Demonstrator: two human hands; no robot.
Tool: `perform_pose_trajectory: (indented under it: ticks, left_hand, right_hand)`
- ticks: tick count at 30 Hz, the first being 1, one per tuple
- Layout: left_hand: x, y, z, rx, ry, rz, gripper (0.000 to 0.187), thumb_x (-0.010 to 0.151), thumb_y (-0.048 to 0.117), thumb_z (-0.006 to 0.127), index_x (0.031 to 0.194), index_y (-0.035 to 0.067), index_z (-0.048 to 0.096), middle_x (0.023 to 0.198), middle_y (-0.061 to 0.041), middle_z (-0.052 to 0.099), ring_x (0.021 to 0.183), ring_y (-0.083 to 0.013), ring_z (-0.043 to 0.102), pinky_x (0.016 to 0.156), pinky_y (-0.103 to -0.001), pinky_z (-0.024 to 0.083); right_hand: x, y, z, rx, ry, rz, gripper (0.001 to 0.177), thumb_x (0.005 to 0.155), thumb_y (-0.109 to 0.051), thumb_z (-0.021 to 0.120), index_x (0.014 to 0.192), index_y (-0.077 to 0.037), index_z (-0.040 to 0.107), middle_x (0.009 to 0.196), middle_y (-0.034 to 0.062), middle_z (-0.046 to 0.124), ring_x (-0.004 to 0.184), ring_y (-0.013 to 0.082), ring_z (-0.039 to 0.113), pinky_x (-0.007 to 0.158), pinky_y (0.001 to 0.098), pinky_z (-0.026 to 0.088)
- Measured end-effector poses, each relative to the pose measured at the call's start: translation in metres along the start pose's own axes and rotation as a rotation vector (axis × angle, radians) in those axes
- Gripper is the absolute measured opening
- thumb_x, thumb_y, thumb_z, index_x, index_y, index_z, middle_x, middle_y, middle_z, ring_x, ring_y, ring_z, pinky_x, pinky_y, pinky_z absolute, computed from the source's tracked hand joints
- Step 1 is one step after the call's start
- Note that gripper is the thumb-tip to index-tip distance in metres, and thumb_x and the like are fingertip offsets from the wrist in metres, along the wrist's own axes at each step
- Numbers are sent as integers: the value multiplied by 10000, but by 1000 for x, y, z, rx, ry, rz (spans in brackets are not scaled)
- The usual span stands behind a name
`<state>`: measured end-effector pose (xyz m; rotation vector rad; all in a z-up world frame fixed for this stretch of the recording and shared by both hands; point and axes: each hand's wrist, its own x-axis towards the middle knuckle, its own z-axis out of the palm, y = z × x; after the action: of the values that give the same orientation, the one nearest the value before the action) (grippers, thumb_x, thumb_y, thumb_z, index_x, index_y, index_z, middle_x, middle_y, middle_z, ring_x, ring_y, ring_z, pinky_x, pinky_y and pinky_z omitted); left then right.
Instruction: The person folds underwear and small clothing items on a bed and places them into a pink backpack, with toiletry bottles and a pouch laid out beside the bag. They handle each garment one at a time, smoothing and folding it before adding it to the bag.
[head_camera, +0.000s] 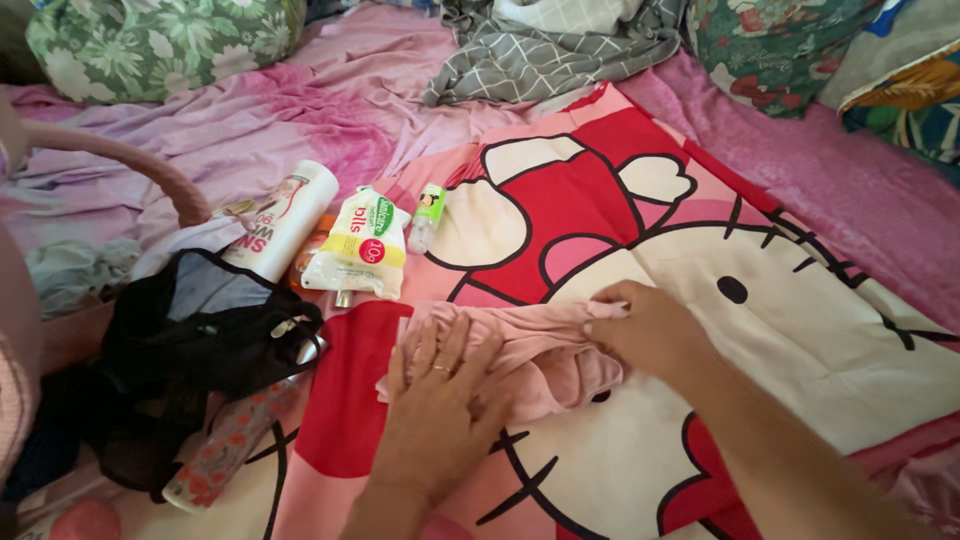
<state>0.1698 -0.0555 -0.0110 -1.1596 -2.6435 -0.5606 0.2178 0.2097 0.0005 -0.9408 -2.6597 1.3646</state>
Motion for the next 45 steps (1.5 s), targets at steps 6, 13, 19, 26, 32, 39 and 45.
perform_pose_trajectory:
  ticks: [6, 13, 19, 26, 32, 39, 45]
  left_hand:
    - [-1, 15, -19, -82, -151, -144, 892, 714, 204, 657, 1546, 99, 352, 1634, -123, 338, 1546, -382, 148, 1175, -654, 16]
    - [-8, 18, -12, 116, -93, -188, 816, 782, 50, 628, 1553, 125, 373, 1578, -72, 440, 1539, -284, 249, 1161, -641, 110]
    - [-10, 8, 1, 46, 107, -161, 687, 812, 108, 632, 1478, 178, 483, 1539, -90, 506, 1472, -286, 358, 1099, -656, 161]
    - [36, -1, -26, 91, 207, -231, 466, 838, 103, 640, 1282, 242, 664, 1351, -39, 629, 1324, -313, 482, 1122, -618, 256]
    - [87, 8, -59, -58, 345, -150, 375, 780, 106, 641, 1112, 211, 781, 1290, -106, 611, 1196, -340, 546, 997, -422, 480]
    - [63, -19, -32, -465, -2, -544, 448, 891, 294, 726, 1314, 215, 601, 1336, -157, 539, 1241, -322, 537, 1010, -439, 452]
    - [3, -58, -9, 202, 106, 4, 612, 808, 74, 662, 1368, 320, 660, 1534, -127, 537, 1359, -356, 482, 1019, -456, 419]
  right_hand:
    - [-10, -9, -9, 160, -31, 78, 314, 804, -207, 749, 1061, -29, 775, 870, 121, 770, 706, 158, 670, 634, 320, 513]
    - [-18, -21, -12, 581, -148, 363, 180, 844, -137, 686, 1015, -85, 694, 839, 41, 697, 736, 188, 662, 676, 344, 560]
    - [-17, -24, -22, 1019, -316, 356, 105, 937, -143, 666, 906, -49, 700, 780, 2, 648, 664, 109, 630, 608, 266, 544]
    - [-25, -49, -40, 1087, -330, 254, 75, 912, -141, 649, 894, -82, 692, 814, 13, 704, 701, 115, 676, 672, 282, 576]
    - [-44, -28, -45, 894, -451, 212, 181, 872, -169, 696, 948, -6, 687, 855, 102, 726, 715, 176, 699, 685, 326, 595]
    - [-77, -10, -28, 662, -720, 410, 309, 829, -217, 742, 1062, -28, 668, 928, 95, 771, 808, 235, 782, 699, 353, 645]
    - [-92, -20, -15, 522, -924, 437, 366, 837, -253, 775, 1140, -60, 704, 1010, 107, 808, 856, 209, 784, 686, 309, 619]
